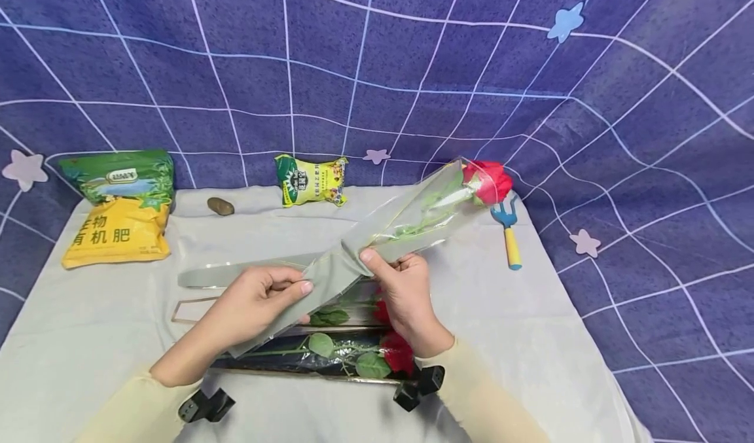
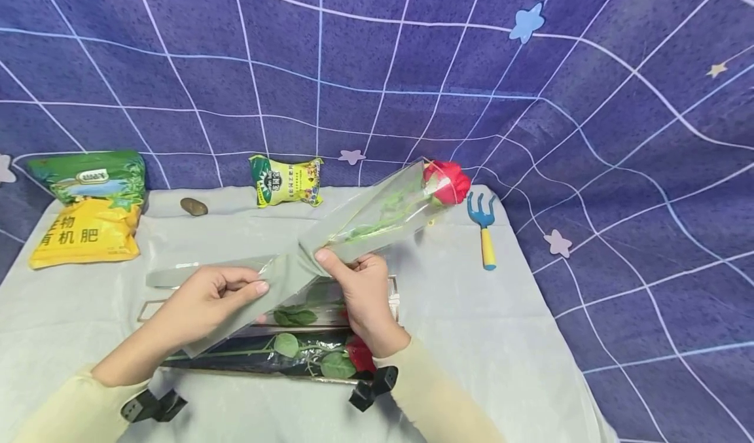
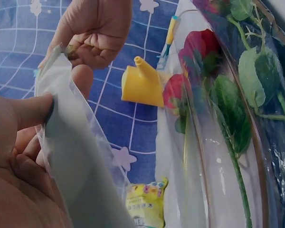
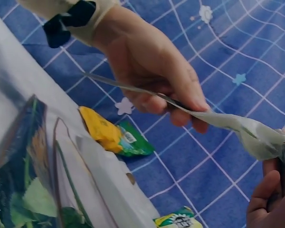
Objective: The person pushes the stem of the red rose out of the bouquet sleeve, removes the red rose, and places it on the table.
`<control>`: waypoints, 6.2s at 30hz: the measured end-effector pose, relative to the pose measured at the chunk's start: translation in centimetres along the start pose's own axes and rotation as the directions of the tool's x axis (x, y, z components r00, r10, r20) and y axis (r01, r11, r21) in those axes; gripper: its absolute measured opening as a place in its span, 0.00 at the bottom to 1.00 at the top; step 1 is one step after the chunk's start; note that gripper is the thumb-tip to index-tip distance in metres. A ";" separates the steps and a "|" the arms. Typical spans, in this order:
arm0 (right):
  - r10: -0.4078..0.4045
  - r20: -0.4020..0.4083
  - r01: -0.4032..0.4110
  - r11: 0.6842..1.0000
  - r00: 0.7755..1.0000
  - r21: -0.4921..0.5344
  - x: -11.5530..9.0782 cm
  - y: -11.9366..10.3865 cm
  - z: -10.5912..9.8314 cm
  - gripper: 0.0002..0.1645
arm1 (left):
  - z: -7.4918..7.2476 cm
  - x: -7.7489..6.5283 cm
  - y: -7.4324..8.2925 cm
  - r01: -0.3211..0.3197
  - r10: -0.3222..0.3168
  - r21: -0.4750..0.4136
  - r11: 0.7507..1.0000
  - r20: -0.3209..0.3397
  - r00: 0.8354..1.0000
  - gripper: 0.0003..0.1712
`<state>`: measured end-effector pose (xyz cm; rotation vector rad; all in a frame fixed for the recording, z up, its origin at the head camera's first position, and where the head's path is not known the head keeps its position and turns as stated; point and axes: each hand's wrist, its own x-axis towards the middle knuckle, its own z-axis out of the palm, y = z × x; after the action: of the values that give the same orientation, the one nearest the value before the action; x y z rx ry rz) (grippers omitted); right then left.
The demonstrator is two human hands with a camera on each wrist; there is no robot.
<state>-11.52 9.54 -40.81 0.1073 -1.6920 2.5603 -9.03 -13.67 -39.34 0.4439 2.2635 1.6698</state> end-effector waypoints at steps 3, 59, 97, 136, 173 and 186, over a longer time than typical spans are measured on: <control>0.008 0.004 -0.008 0.999 1.000 -0.042 -0.5 0.4 0.3 0.08 | 0.2 0.0 0.3 0.020 -0.021 -0.045 0.999 -0.022 1.000 0.18; -0.039 -0.050 0.044 0.994 0.998 0.101 0.6 -0.7 -2.5 0.05 | -1.1 -0.5 -0.2 -0.108 0.168 0.398 0.911 -0.118 0.979 0.09; -0.054 -0.057 0.060 0.992 0.997 0.108 1.9 -2.1 -4.6 0.17 | -1.5 0.3 -0.1 -0.123 0.130 0.342 0.932 0.000 0.991 0.07; -0.050 -0.019 0.051 0.995 0.999 0.089 0.9 -0.5 -2.8 0.05 | -1.0 0.6 0.2 -0.122 0.166 0.364 0.924 -0.093 0.982 0.13; 0.076 -0.023 -0.056 0.880 0.997 0.472 2.0 -1.5 -8.8 0.17 | -2.5 -0.4 0.2 -0.001 0.064 0.371 0.928 -0.156 0.986 0.19; 0.077 -0.037 -0.039 0.796 0.996 0.604 2.3 -2.3 -8.3 0.11 | -2.6 -0.6 0.2 -0.029 0.081 0.386 0.922 -0.118 0.990 0.14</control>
<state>-13.70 18.15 -41.73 0.0079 -0.7993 3.0105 -9.49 -16.08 -38.37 0.4986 2.7121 1.3071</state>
